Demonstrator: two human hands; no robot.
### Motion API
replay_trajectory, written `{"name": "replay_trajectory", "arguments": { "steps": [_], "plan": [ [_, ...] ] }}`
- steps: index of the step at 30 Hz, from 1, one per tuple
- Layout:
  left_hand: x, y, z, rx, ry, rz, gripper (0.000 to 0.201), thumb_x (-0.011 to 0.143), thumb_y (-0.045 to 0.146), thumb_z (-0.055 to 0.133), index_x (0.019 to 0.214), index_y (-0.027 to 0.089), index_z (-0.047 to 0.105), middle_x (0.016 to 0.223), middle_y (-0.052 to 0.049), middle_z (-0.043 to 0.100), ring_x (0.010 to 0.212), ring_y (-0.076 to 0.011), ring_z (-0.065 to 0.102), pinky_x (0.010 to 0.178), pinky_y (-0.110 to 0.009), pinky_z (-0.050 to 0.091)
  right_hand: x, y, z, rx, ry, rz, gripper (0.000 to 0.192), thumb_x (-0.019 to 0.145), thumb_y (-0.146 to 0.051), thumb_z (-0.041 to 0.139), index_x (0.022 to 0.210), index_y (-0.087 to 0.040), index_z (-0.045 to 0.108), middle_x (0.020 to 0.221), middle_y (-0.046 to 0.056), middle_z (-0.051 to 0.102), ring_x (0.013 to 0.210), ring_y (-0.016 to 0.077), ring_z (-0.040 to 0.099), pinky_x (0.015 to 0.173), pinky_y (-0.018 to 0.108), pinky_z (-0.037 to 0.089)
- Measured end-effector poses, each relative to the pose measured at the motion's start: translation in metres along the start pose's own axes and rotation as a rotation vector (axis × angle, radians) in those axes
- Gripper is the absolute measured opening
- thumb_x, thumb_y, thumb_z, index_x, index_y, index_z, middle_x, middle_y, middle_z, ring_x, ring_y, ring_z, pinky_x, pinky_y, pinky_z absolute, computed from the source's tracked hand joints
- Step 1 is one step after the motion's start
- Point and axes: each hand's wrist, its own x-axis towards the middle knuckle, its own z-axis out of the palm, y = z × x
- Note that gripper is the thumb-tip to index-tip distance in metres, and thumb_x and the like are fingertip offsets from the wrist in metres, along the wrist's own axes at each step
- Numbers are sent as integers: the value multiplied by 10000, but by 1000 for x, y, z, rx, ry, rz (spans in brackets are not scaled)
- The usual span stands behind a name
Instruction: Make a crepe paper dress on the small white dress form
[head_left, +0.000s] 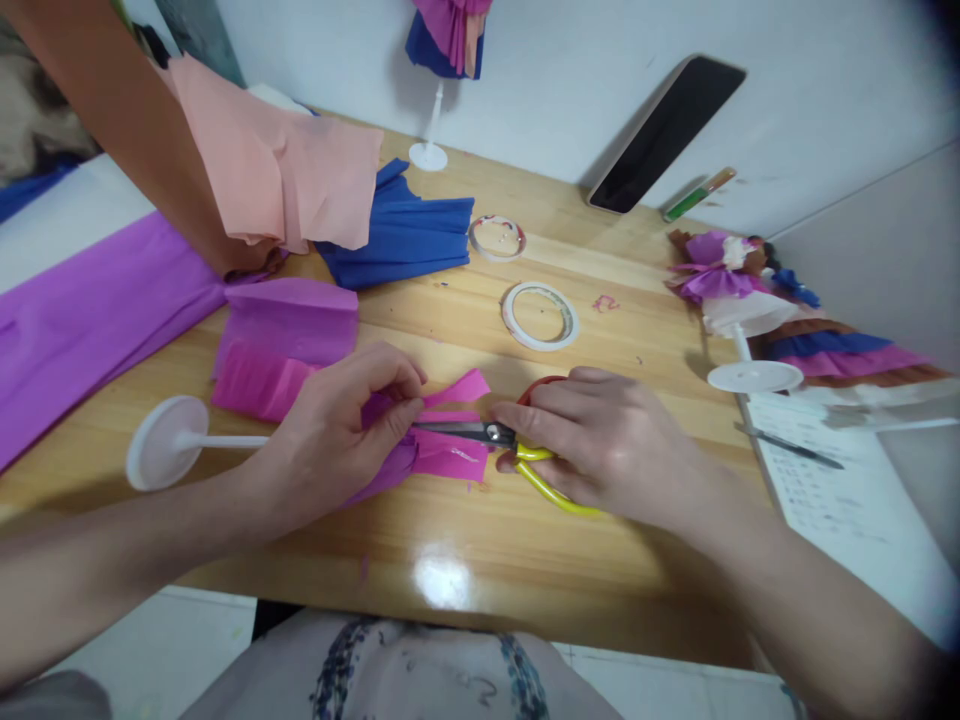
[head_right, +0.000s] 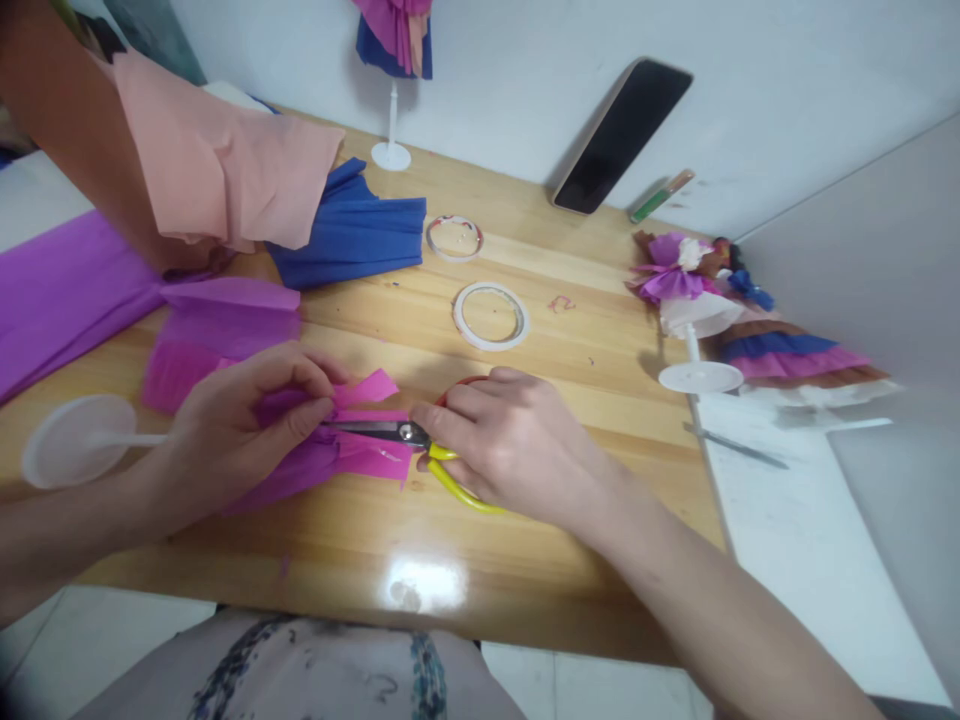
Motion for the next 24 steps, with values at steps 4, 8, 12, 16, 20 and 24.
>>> {"name": "replay_trajectory", "arguments": {
  "steps": [4, 8, 12, 16, 20, 24],
  "plan": [
    [1, 1, -5, -36, 91, -33, 81, 864, 146, 573, 804, 199, 590, 801, 5, 661, 754, -140, 624, 655, -261, 514, -17, 5, 3, 1, 65, 158, 230, 930, -219, 503, 1032, -141, 693, 709, 51, 692, 571, 158, 609, 544, 280, 412],
    [5, -1, -6, -46, 148, -98, 65, 838, 158, 608, 800, 209, 620, 712, 28, 650, 654, -125, 600, 596, -251, 507, -35, 12, 12, 2, -32, 536, 361, 853, -206, 557, 1193, -184, 677, 681, 28, 700, 506, 166, 597, 477, 266, 380],
    [12, -3, -5, -98, 116, -182, 51, 817, 182, 620, 818, 210, 663, 753, 8, 695, 671, -144, 632, 593, -265, 517, -45, 22, 18, 114, -224, 643, 493, 838, -207, 553, 1328, -177, 585, 945, 85, 751, 727, 217, 701, 608, 283, 488],
    [16, -4, -2, -191, 60, -267, 66, 813, 235, 627, 832, 205, 683, 753, -9, 704, 657, -160, 638, 568, -277, 509, -42, 23, 5, 183, -345, 660, 550, 859, -168, 520, 1403, -247, 505, 974, 45, 763, 737, 202, 712, 630, 261, 482],
    [17, -8, 2, -117, 108, -253, 181, 800, 260, 644, 957, 178, 682, 856, -36, 706, 708, -157, 637, 601, -278, 528, -30, 15, -11, -137, -448, 667, 448, 938, -205, 456, 1375, -249, 547, 672, 50, 733, 533, 240, 656, 474, 285, 327],
    [17, -16, 4, 10, 233, -169, 417, 795, 240, 651, 1204, 203, 581, 1214, -86, 626, 980, -192, 636, 762, -320, 566, -20, 8, -11, -271, -394, 665, 330, 919, -189, 492, 1189, -210, 682, 633, 74, 716, 542, 264, 663, 467, 293, 296]
  ]
}}
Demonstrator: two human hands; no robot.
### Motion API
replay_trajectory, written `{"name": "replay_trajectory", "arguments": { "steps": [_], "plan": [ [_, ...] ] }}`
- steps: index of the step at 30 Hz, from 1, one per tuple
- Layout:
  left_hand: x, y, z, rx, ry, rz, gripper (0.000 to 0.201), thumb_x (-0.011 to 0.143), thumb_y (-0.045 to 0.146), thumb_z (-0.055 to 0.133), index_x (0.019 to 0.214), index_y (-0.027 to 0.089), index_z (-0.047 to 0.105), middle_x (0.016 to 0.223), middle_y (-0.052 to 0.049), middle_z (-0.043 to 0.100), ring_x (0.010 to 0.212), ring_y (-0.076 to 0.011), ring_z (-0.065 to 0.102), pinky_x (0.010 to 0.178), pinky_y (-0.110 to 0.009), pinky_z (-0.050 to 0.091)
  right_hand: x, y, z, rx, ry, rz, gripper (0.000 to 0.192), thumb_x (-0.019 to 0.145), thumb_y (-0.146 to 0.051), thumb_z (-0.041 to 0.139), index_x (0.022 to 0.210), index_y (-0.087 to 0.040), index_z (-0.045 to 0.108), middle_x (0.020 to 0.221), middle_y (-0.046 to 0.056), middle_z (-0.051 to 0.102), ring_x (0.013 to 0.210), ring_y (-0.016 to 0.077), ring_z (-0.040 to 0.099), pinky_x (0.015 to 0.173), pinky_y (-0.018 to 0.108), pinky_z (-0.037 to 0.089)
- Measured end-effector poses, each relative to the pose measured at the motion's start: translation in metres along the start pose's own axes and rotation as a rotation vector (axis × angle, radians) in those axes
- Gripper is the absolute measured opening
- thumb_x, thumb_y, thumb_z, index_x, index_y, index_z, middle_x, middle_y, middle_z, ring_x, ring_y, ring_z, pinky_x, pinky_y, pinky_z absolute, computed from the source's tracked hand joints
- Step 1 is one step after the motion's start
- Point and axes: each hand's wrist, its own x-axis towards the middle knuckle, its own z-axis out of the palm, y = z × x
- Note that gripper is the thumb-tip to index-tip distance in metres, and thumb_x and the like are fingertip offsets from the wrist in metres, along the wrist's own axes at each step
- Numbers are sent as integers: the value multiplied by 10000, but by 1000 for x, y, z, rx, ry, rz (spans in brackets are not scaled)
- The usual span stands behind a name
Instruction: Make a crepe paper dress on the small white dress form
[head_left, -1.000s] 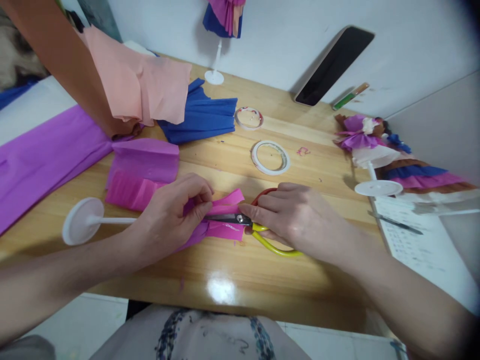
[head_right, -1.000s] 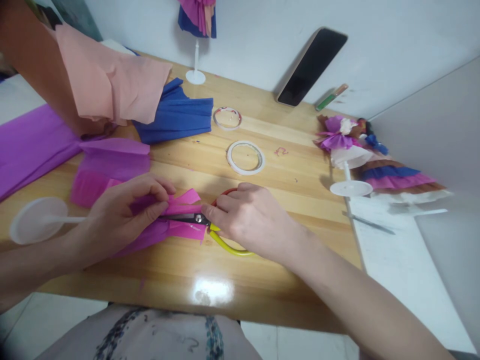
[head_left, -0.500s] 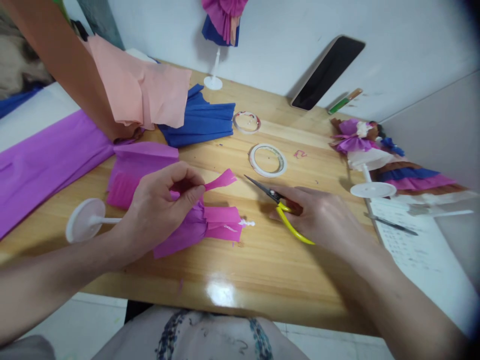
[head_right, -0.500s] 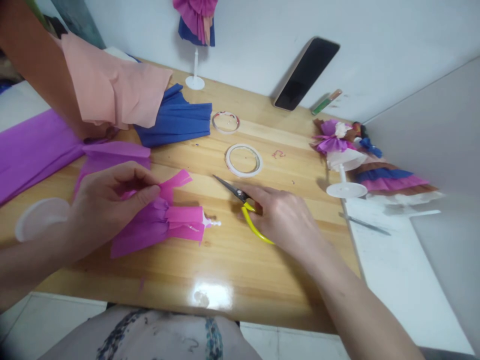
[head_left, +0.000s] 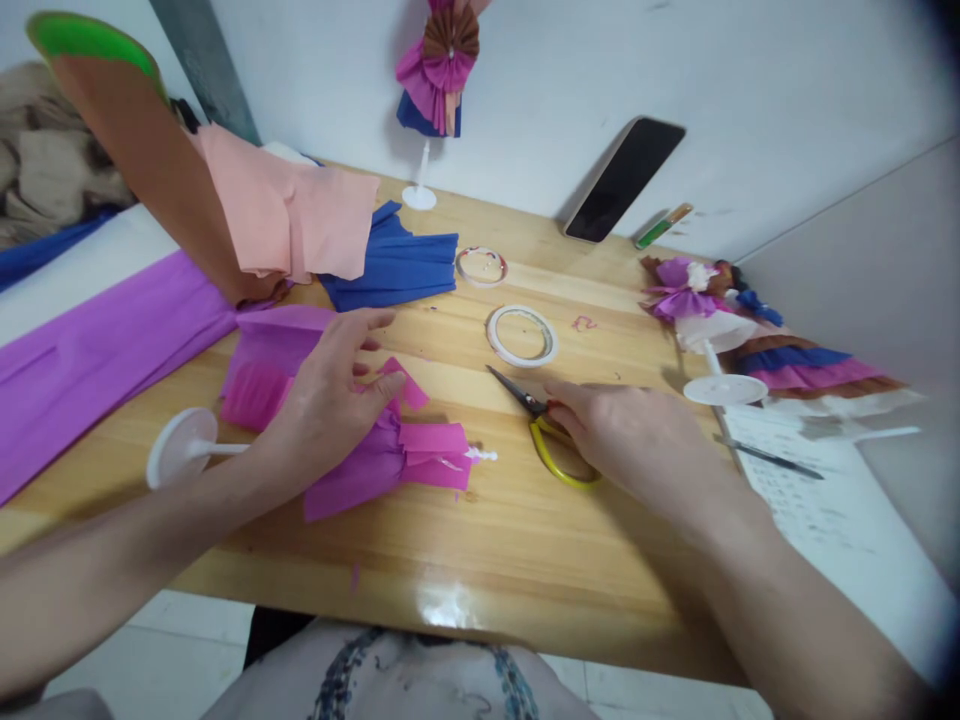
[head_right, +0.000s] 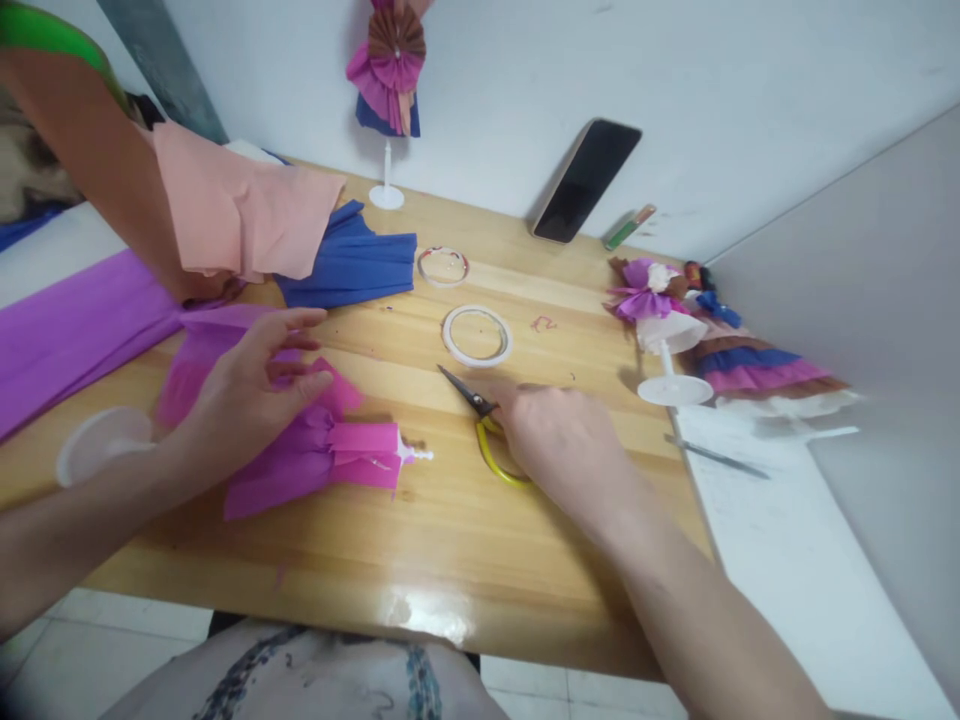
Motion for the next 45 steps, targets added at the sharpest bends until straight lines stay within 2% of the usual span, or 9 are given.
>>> {"name": "replay_trajectory", "arguments": {
  "steps": [6, 8, 12, 19, 24, 29, 35, 40, 45],
  "plan": [
    [3, 2, -5, 39, 51, 101, 51, 843, 219, 628, 795, 211, 613, 1224, -64, 633, 1109, -218, 625, 871, -359, 565, 7, -20, 3, 597, 282, -310, 211, 943, -181, 506, 881, -157, 706, 837, 81, 730, 723, 183, 681, 624, 264, 487],
    [4, 2, -6, 64, 39, 139, 60, 869, 216, 605, 835, 208, 653, 1224, -78, 649, 1180, -229, 600, 989, -407, 517, 9, -27, 0, 705, 313, -423, 206, 949, -169, 506, 871, -149, 696, 832, 87, 710, 759, 179, 669, 651, 265, 507],
    [5, -3, -6, 54, -12, 135, 288, 908, 248, 562, 1171, 169, 651, 1419, -144, 540, 1288, -275, 536, 1062, -502, 461, 14, -39, -5, 785, 306, -532, 187, 944, -139, 508, 944, -151, 695, 873, 83, 694, 797, 175, 652, 681, 281, 525],
    [3, -11, -5, -46, -37, 38, 396, 911, 229, 536, 1302, 217, 594, 1372, -88, 600, 1258, -269, 571, 1022, -432, 518, 25, -47, -1, 850, 403, -480, 153, 913, -101, 536, 928, -133, 685, 836, 83, 684, 750, 168, 642, 643, 273, 509],
    [-4, -4, -8, -91, -83, 41, 454, 923, 264, 526, 1363, 152, 516, 1245, -98, 676, 1132, -228, 642, 934, -370, 552, 28, -43, -3, 808, 327, -441, 173, 896, -70, 536, 915, -137, 694, 793, 59, 679, 688, 145, 626, 601, 246, 470],
    [-18, 12, -15, 170, -185, 322, 199, 875, 271, 609, 1069, 243, 646, 1035, -56, 711, 996, -246, 655, 887, -401, 547, 22, -35, -9, 836, 177, -524, 124, 895, -124, 592, 910, -153, 711, 854, 69, 666, 763, 161, 631, 666, 268, 490],
    [-30, 12, -8, 381, -304, 493, 392, 776, 296, 714, 1145, 230, 599, 1148, -114, 647, 1055, -340, 601, 869, -509, 536, 19, -38, -4, 799, 151, -546, 125, 894, -145, 602, 925, -157, 722, 912, 76, 655, 815, 173, 635, 718, 284, 503],
    [-38, 5, -3, 446, -285, 560, 252, 855, 206, 626, 1105, 181, 615, 1212, -145, 626, 1106, -327, 595, 879, -512, 542, 23, -41, 0, 824, 214, -532, 213, 941, -128, 509, 899, -158, 715, 872, 68, 655, 768, 155, 631, 684, 267, 491],
    [-40, 2, -1, 372, -221, 768, 139, 862, 105, 606, 955, 206, 622, 1307, -113, 606, 1269, -287, 522, 1031, -472, 480, 27, -43, 2, 866, 214, -510, 207, 958, -157, 500, 851, -144, 677, 839, 70, 648, 762, 156, 625, 661, 252, 474]
  ]
}}
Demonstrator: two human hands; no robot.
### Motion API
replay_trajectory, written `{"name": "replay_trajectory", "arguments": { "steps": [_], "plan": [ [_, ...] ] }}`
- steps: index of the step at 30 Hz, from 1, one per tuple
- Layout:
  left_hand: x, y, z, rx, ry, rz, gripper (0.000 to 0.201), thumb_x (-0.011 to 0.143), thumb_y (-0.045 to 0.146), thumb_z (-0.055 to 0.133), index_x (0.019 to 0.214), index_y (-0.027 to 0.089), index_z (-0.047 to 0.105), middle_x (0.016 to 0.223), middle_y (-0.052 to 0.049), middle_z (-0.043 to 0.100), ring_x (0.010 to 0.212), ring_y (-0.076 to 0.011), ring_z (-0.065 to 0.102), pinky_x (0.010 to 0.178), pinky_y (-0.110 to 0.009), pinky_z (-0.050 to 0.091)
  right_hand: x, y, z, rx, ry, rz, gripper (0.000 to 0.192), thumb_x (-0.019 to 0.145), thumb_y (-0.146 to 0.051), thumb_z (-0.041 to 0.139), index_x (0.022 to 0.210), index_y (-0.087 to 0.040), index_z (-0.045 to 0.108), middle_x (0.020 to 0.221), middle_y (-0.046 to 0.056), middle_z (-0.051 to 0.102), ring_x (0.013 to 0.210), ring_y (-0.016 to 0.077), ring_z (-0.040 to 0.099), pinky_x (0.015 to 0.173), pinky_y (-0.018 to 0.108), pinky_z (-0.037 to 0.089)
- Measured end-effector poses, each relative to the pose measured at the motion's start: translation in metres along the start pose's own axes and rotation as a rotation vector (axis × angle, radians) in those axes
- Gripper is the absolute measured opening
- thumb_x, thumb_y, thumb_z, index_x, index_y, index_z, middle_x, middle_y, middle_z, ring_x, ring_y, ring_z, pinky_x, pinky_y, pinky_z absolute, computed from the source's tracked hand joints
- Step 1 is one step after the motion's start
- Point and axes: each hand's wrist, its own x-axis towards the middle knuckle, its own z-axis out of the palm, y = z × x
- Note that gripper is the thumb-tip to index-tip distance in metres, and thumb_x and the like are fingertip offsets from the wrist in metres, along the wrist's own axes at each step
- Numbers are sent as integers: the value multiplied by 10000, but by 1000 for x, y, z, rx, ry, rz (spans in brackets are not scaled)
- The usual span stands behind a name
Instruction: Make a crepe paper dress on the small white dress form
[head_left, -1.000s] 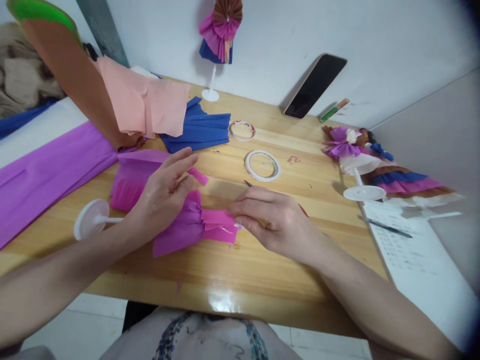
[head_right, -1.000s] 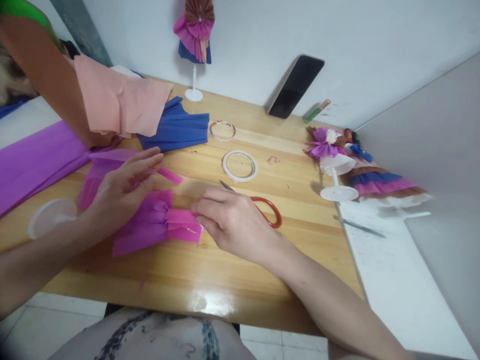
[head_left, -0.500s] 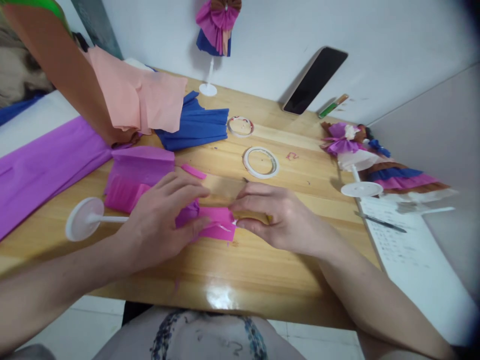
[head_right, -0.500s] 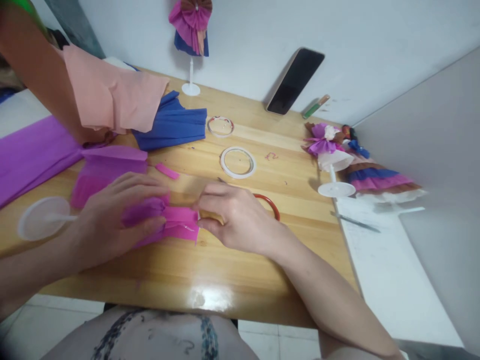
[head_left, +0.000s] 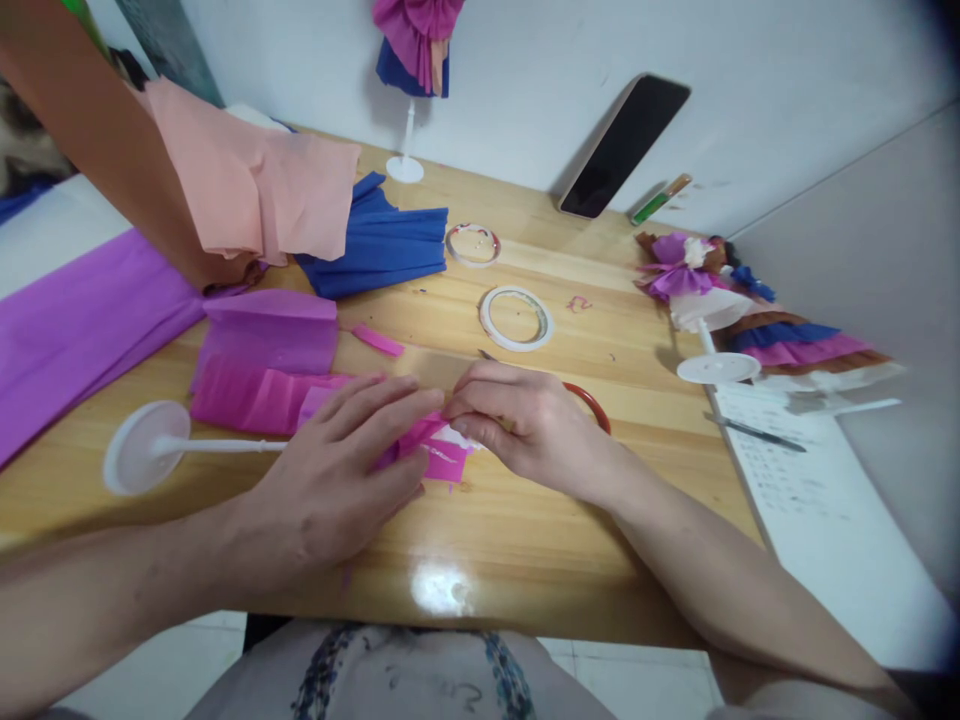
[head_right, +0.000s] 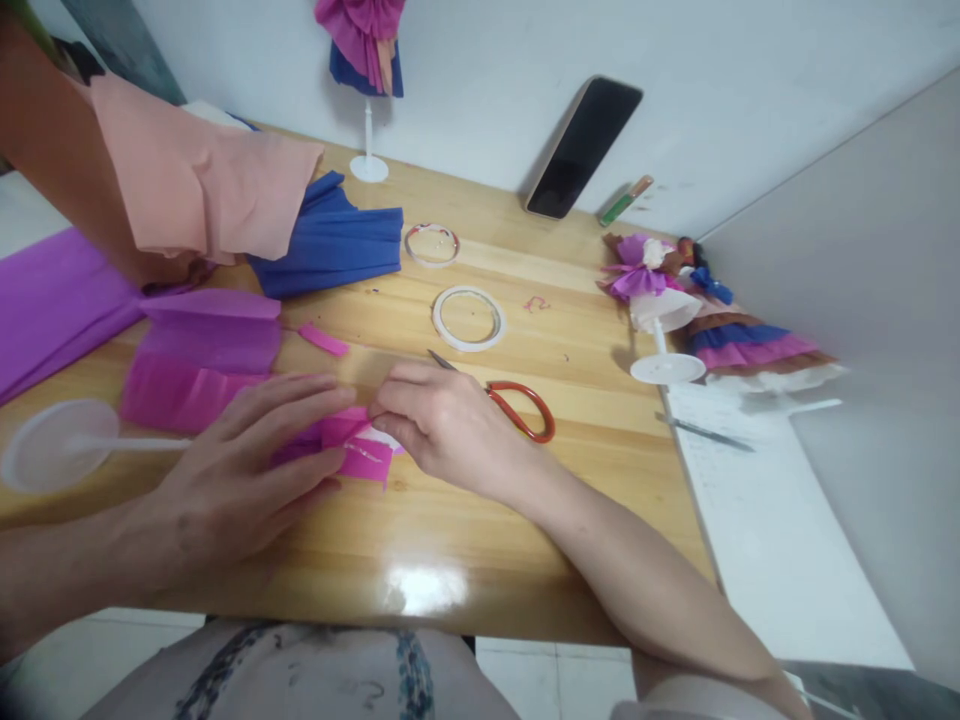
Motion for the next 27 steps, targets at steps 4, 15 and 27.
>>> {"name": "replay_trajectory", "arguments": {
  "steps": [4, 15, 27],
  "plan": [
    [6, 0, -4, -42, 22, -140, 114, 867, 221, 634, 972, 215, 590, 1229, -132, 652, 1151, -290, 613, 924, -465, 547, 2, 1, 3, 38, 33, 4, 177, 942, -140, 515, 827, -144, 649, 825, 66, 643, 752, 154, 615, 654, 248, 457],
    [8, 3, 3, -13, -63, -279, 546, 834, 300, 659, 1327, 241, 433, 1259, -155, 617, 1138, -361, 606, 904, -547, 532, -1, -2, 3, 40, 4, 60, 55, 875, -170, 609, 929, -167, 619, 819, 40, 647, 727, 156, 588, 645, 256, 439],
    [0, 2, -3, -21, 16, -114, 75, 883, 165, 616, 927, 223, 630, 1330, -90, 597, 1244, -279, 543, 998, -460, 485, -5, -6, -12, -6, -38, 328, 107, 822, -144, 644, 721, -161, 672, 621, -11, 622, 534, 97, 529, 519, 220, 347]
  ]
}}
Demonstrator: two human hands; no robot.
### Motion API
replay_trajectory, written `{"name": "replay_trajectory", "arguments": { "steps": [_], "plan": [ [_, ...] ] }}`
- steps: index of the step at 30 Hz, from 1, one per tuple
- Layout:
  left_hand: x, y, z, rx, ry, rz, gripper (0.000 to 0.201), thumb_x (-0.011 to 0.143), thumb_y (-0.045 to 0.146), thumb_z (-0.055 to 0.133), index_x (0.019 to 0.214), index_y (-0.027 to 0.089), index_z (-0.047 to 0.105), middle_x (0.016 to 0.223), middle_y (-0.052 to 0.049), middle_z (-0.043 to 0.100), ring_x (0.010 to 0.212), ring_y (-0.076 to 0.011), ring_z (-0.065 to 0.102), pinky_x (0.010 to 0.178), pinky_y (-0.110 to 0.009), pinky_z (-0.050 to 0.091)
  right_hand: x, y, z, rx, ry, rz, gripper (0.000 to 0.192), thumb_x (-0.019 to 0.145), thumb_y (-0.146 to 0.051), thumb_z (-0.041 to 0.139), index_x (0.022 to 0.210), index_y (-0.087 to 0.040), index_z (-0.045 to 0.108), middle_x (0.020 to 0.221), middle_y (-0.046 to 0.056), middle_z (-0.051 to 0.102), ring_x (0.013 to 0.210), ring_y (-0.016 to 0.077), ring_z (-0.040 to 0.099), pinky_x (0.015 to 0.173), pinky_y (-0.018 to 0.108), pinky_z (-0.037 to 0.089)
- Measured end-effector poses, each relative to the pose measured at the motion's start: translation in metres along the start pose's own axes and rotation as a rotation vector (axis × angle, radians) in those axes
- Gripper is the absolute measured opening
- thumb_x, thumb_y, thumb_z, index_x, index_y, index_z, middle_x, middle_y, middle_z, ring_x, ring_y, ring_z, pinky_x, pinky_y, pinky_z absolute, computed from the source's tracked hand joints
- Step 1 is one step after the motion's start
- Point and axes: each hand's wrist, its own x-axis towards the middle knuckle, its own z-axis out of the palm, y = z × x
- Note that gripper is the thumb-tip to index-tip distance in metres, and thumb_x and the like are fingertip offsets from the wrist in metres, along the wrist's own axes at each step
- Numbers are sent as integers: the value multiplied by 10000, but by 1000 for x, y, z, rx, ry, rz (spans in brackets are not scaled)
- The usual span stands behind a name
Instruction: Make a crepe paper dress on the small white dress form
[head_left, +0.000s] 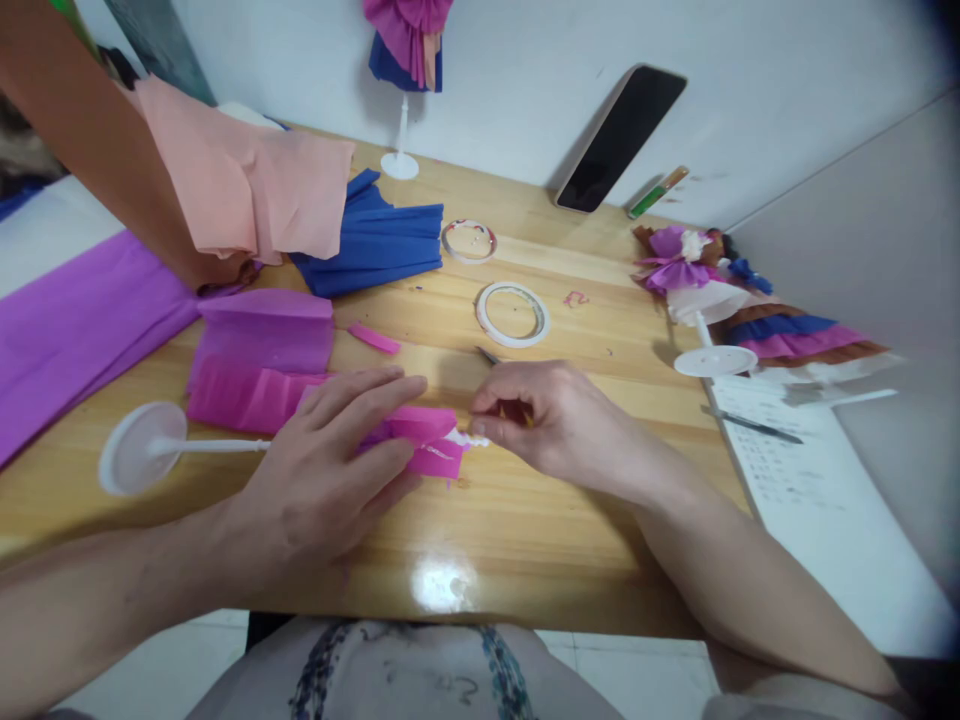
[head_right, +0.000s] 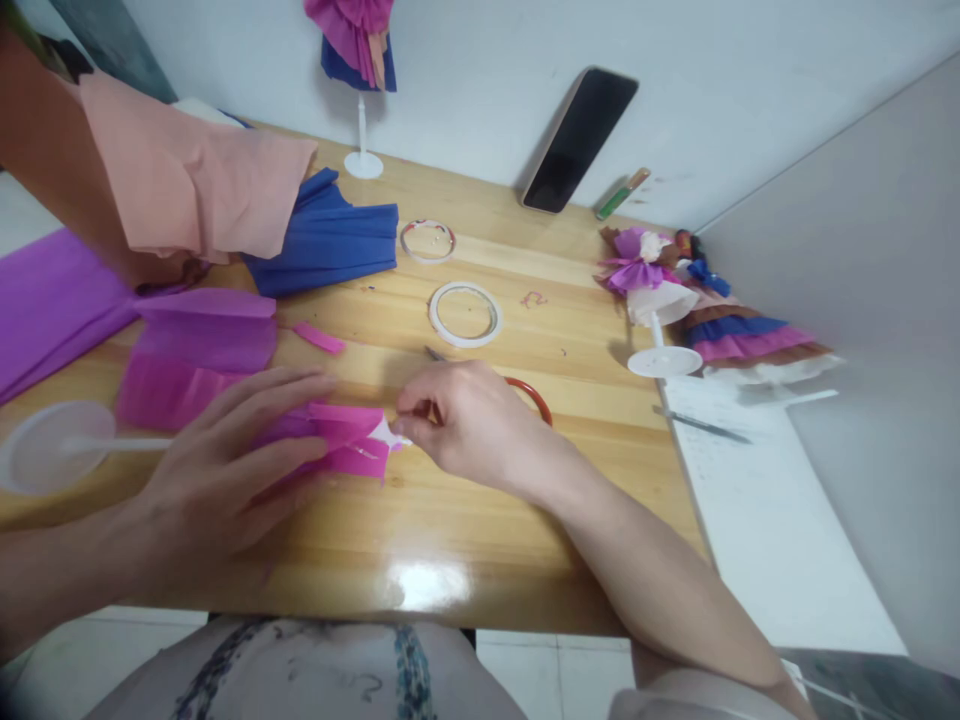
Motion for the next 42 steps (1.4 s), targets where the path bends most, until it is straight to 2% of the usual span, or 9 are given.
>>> {"name": "replay_trajectory", "arguments": {
  "steps": [3, 5, 8, 12, 17, 29, 36, 39, 42],
  "plan": [
    [4, 0, -1, 30, -5, -29, 116, 887, 204, 631, 1001, 203, 610, 1268, -118, 631, 1189, -271, 584, 984, -435, 497, -2, -1, -1, 31, -161, 37, 128, 830, -190, 657, 704, -174, 678, 591, -28, 629, 510, 83, 514, 504, 213, 323],
    [7, 0, -2, 45, -10, -25, 170, 889, 229, 633, 1049, 177, 603, 1206, -138, 657, 1147, -272, 609, 964, -422, 513, -2, -2, 1, 26, -221, 48, 147, 833, -222, 658, 694, -178, 674, 574, -35, 610, 501, 77, 489, 491, 213, 297],
    [9, 0, -1, 55, -9, -19, 240, 888, 237, 632, 1109, 151, 595, 1146, -144, 681, 1084, -274, 638, 922, -420, 538, -1, -3, 6, 33, -237, 85, 143, 802, -230, 675, 673, -173, 651, 556, -42, 574, 497, 73, 464, 480, 215, 275],
    [6, -2, 3, 50, -28, -35, 274, 892, 238, 625, 1141, 131, 588, 1123, -145, 695, 1034, -274, 654, 886, -428, 556, -1, -4, 10, 128, -268, 113, 76, 767, -166, 654, 692, -173, 656, 591, -39, 600, 527, 76, 492, 488, 208, 307],
    [3, -1, 3, 53, -46, -80, 288, 925, 301, 578, 1150, 122, 593, 1106, -146, 707, 1021, -266, 672, 880, -407, 566, -1, -2, 15, 262, -243, 155, 107, 787, -194, 629, 685, -169, 653, 585, -34, 612, 535, 81, 508, 495, 198, 354],
    [5, -1, 3, 54, -39, -100, 269, 961, 321, 516, 1104, 121, 624, 1029, -123, 732, 927, -222, 688, 795, -333, 565, 7, 2, 25, 432, -156, 265, 158, 765, -243, 625, 633, -155, 623, 553, -16, 551, 512, 92, 443, 468, 218, 334],
    [18, 1, -3, -49, -96, -177, 224, 974, 294, 474, 996, 165, 656, 833, -64, 725, 743, -194, 657, 632, -304, 510, 8, 1, 26, 388, -103, 256, 176, 764, -220, 644, 603, -158, 613, 541, -22, 549, 508, 90, 454, 481, 219, 323],
    [23, 3, -3, -68, -118, -187, 166, 951, 249, 510, 971, 185, 661, 861, -54, 726, 770, -193, 649, 655, -306, 496, 8, 0, 26, 386, -86, 231, 179, 765, -201, 647, 597, -160, 602, 534, -31, 529, 503, 86, 441, 488, 220, 318],
    [31, 5, -3, 35, -230, -161, 152, 921, 208, 534, 903, 179, 682, 867, -56, 717, 813, -219, 634, 695, -337, 485, 8, 0, 26, 402, -78, 224, 164, 755, -183, 654, 599, -158, 610, 548, -31, 533, 508, 82, 435, 495, 215, 327]
  ]
}}
